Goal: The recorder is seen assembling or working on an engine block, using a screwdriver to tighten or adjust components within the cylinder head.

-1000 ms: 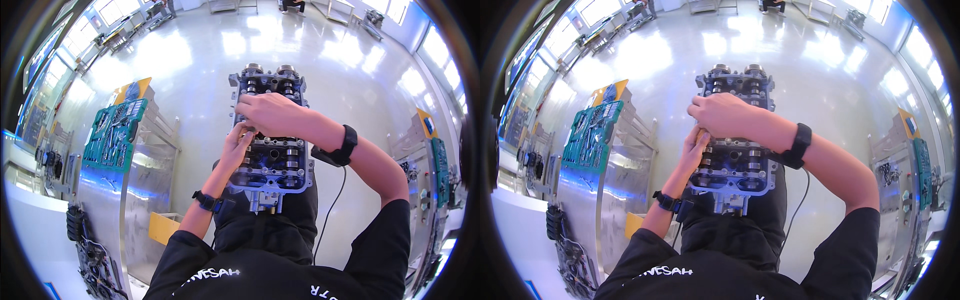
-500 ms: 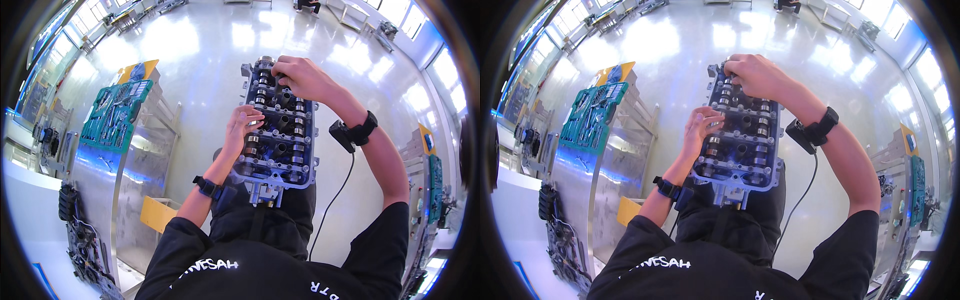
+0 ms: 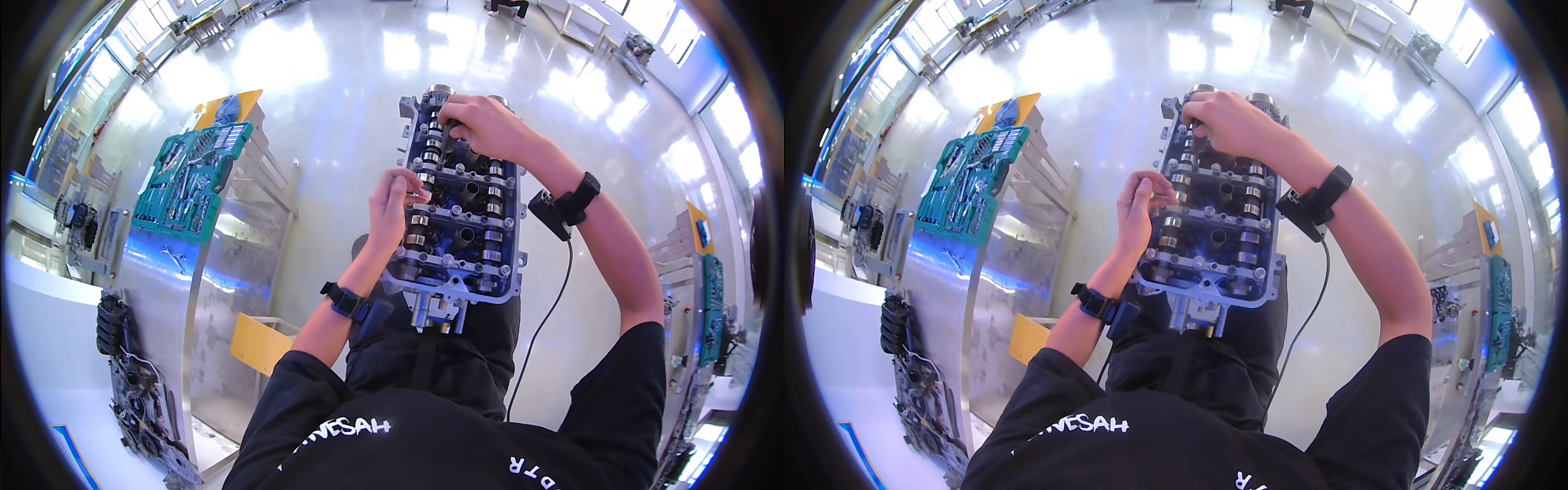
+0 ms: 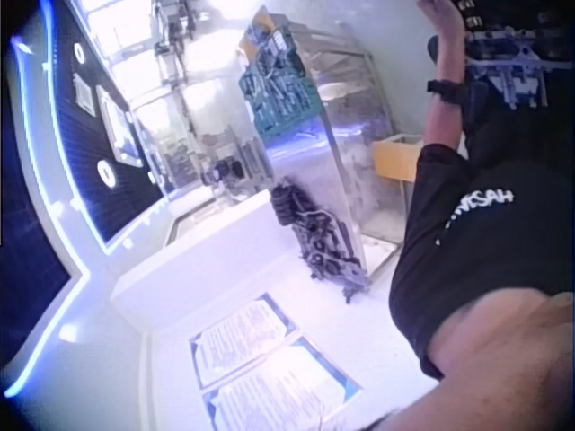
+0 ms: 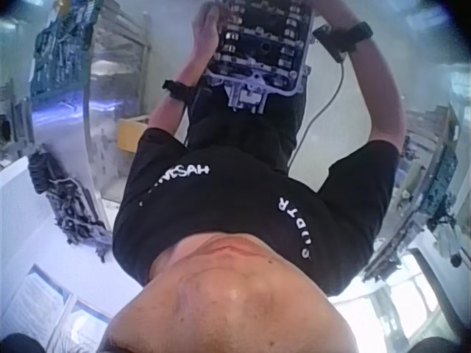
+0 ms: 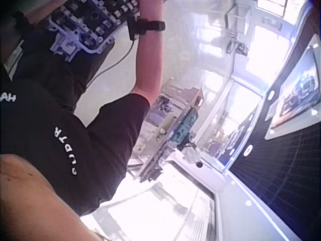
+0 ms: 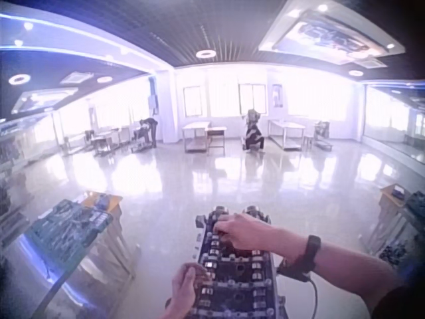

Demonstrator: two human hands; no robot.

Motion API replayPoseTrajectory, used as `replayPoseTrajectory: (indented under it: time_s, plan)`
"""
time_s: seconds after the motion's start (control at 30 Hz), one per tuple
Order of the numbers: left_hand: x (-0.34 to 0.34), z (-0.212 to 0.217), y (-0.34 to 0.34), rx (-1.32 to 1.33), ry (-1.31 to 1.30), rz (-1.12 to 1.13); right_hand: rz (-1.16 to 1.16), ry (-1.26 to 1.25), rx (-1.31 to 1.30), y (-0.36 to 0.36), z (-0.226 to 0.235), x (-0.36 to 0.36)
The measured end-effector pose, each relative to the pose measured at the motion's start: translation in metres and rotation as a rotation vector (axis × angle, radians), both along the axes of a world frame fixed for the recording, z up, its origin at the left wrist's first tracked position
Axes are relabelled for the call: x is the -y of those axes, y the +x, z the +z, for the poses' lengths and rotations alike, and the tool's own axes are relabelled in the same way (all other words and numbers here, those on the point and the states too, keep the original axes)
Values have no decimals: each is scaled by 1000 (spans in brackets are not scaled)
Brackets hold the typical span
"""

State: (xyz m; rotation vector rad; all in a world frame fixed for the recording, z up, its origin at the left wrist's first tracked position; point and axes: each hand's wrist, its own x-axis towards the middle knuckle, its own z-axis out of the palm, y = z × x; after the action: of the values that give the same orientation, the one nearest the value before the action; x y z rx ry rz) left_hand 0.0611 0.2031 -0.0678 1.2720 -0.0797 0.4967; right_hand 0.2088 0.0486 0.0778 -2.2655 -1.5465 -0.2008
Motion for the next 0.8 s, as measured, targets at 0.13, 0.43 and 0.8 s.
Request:
replayPoseTrajectory:
  time_s: [0.13,0.43,0.8]
  plan:
    - [-1,-1,2,-13,15,30,78,-157,-1,14,13,-3]
    - [1,-1,1,-39,169,78,-271,-360,95,-11,36,-27]
    - [1,-2,0,-55,214,73,-321,-568,87,-18,50,-38]
